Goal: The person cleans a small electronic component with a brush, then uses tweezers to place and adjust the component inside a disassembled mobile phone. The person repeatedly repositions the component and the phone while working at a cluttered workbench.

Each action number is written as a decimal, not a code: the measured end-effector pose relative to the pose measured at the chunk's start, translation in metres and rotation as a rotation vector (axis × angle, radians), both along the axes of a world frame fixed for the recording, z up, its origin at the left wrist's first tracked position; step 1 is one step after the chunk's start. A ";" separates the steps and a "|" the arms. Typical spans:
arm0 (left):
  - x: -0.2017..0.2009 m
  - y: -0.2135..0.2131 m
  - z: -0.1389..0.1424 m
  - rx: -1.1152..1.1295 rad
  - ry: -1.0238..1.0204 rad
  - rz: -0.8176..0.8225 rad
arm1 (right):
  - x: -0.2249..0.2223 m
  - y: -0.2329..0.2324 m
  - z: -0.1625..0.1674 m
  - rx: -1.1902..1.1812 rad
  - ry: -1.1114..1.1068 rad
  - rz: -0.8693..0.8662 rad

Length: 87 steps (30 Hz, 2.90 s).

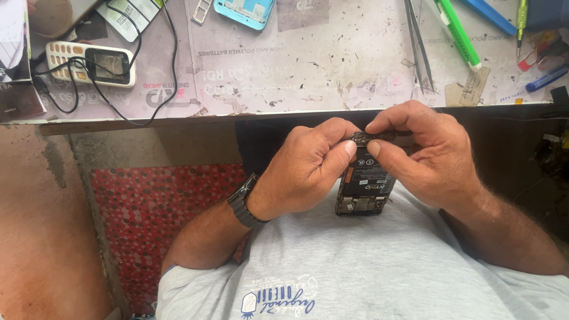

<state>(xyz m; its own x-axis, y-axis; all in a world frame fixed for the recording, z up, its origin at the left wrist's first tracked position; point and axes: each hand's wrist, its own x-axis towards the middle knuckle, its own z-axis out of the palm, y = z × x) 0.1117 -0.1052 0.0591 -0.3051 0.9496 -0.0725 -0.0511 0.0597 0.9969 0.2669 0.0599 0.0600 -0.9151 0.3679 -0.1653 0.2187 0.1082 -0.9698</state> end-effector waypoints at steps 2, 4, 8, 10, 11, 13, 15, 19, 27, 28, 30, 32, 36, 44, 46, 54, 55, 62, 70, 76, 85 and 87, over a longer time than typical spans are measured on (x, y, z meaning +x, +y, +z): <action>0.000 0.001 0.000 -0.017 0.024 0.006 | 0.000 0.000 -0.001 0.001 -0.007 -0.002; 0.000 0.002 0.000 -0.042 0.048 0.012 | 0.000 0.001 -0.001 0.003 -0.009 -0.001; 0.001 0.004 0.002 -0.062 0.022 0.014 | 0.000 0.001 -0.002 0.002 -0.005 0.001; 0.000 0.004 0.003 -0.072 0.021 0.012 | 0.000 0.001 -0.003 -0.009 -0.002 -0.001; 0.001 0.005 0.003 -0.073 0.019 0.015 | 0.000 0.001 -0.003 0.001 0.002 -0.001; 0.001 0.005 0.003 -0.075 0.015 0.020 | 0.000 0.000 -0.003 0.022 0.010 0.000; 0.001 0.006 0.003 -0.084 0.042 0.021 | -0.001 0.001 -0.003 0.050 0.036 0.014; 0.002 0.006 0.001 -0.086 0.034 0.023 | -0.003 -0.001 -0.004 0.079 0.032 -0.002; -0.004 0.000 0.000 0.024 -0.012 -0.014 | -0.006 -0.003 -0.004 0.114 0.042 0.002; -0.005 0.000 0.000 0.024 -0.007 -0.020 | -0.006 -0.003 -0.003 0.115 0.042 0.003; -0.005 0.000 0.001 -0.001 -0.015 -0.018 | -0.006 -0.005 -0.003 0.108 0.041 0.001; -0.004 0.001 0.002 -0.041 -0.025 -0.008 | -0.007 -0.005 -0.003 0.100 0.042 0.001; -0.001 0.004 0.004 -0.089 -0.033 0.027 | -0.007 -0.005 -0.002 0.106 0.036 0.004; 0.002 0.004 0.004 -0.061 0.030 0.094 | -0.010 -0.008 0.000 0.175 0.009 -0.015; 0.003 0.004 0.005 -0.071 0.033 0.097 | -0.011 -0.009 0.001 0.177 0.002 -0.024; 0.006 0.005 0.006 -0.105 0.068 0.122 | -0.013 -0.009 0.006 0.188 0.003 -0.005; 0.007 0.006 0.007 -0.099 0.071 0.126 | -0.014 -0.009 0.007 0.192 0.007 -0.006; 0.010 0.006 0.008 -0.094 0.075 0.151 | -0.013 -0.010 0.010 0.230 -0.007 -0.012; 0.010 0.005 0.008 -0.089 0.058 0.149 | -0.011 -0.013 0.006 0.265 -0.019 -0.022; 0.012 0.006 0.005 -0.107 0.079 0.193 | -0.011 -0.013 0.002 0.193 0.060 0.010; 0.004 -0.006 0.003 -0.031 -0.146 0.104 | -0.006 -0.012 0.006 0.103 0.033 0.094; 0.007 -0.005 0.003 -0.077 -0.113 0.133 | -0.007 -0.012 0.008 0.111 0.035 0.099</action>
